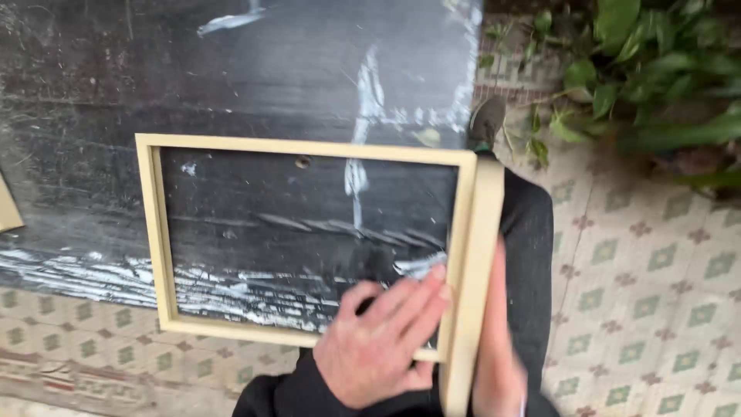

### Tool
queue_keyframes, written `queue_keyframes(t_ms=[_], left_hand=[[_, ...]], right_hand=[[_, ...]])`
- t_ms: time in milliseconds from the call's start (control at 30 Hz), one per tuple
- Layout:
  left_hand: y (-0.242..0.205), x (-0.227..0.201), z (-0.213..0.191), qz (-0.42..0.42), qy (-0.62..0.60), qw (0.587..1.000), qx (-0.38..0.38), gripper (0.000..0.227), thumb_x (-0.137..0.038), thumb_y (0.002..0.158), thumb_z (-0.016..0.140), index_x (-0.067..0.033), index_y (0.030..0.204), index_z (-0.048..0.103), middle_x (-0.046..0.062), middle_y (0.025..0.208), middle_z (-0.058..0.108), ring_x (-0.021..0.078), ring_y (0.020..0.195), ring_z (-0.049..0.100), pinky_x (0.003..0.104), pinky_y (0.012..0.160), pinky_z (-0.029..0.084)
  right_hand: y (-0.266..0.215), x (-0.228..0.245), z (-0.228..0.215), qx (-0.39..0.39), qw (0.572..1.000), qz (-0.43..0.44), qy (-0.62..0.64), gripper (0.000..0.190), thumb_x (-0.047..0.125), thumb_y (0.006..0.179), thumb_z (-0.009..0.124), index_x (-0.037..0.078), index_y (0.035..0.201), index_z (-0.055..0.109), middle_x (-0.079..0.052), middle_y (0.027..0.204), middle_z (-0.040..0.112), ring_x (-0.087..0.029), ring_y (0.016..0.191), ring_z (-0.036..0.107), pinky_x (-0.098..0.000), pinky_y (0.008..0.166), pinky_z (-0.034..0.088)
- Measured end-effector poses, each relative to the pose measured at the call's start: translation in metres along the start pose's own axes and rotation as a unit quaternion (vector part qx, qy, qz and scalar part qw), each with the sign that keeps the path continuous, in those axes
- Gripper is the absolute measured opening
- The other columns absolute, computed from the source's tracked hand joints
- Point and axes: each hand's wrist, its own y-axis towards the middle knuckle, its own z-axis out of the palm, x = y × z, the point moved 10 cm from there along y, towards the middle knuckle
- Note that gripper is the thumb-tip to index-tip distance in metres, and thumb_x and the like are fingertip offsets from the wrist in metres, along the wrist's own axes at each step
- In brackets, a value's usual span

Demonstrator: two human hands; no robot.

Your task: Sanding the edges and corners of a wooden frame with a sanding block.

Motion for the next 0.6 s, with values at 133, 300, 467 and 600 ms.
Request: queue_keyframes(t_ms=[133, 300, 467, 600], left_hand=[[-0.003, 0.005, -0.003, 0.000, -0.019, 1.000, -0.005, 0.080, -0.044, 0.080, 0.074, -0.0046, 0.148, 0.055, 0.010, 0.161, 0.049, 0.0185, 0.136, 0.051, 0.040, 0.106, 0.040], [-0.002, 0.002, -0.008, 0.008, -0.037, 0.999, -0.010, 0.079, -0.039, 0.078, 0.072, -0.0044, 0.147, 0.056, 0.009, 0.160, 0.049, 0.0183, 0.137, 0.051, 0.040, 0.105, 0.040], [0.000, 0.010, -0.002, 0.002, -0.040, 0.999, -0.025, 0.076, -0.040, 0.084, 0.072, -0.0042, 0.148, 0.055, 0.008, 0.161, 0.049, 0.0187, 0.137, 0.051, 0.040, 0.105, 0.040], [-0.001, 0.005, -0.007, 0.004, -0.042, 0.999, -0.012, 0.079, -0.038, 0.079, 0.072, -0.0044, 0.148, 0.055, 0.008, 0.160, 0.049, 0.0188, 0.136, 0.051, 0.040, 0.105, 0.040]], right_hand=[[0.019, 0.035, 0.006, 0.012, 0.984, -0.017, 0.177, 0.086, 0.049, 0.103, 0.034, 0.004, 0.168, 0.000, -0.013, 0.179, 0.007, -0.021, 0.166, 0.012, -0.0321, 0.134, 0.014], [0.038, 0.067, 0.004, 0.007, 0.984, -0.060, 0.170, 0.091, 0.062, 0.110, 0.036, 0.002, 0.170, 0.003, -0.012, 0.181, 0.004, -0.020, 0.167, 0.012, -0.0305, 0.138, 0.013], [0.028, 0.045, 0.004, -0.014, 0.998, -0.016, 0.052, 0.094, 0.056, 0.103, 0.045, 0.000, 0.167, 0.004, -0.016, 0.178, 0.008, -0.023, 0.165, 0.014, -0.0339, 0.133, 0.016], [0.063, 0.051, -0.010, -0.005, 0.993, -0.107, 0.044, 0.085, 0.049, 0.113, 0.050, 0.000, 0.169, 0.009, -0.015, 0.179, 0.017, -0.022, 0.160, 0.025, -0.0329, 0.133, 0.022]])
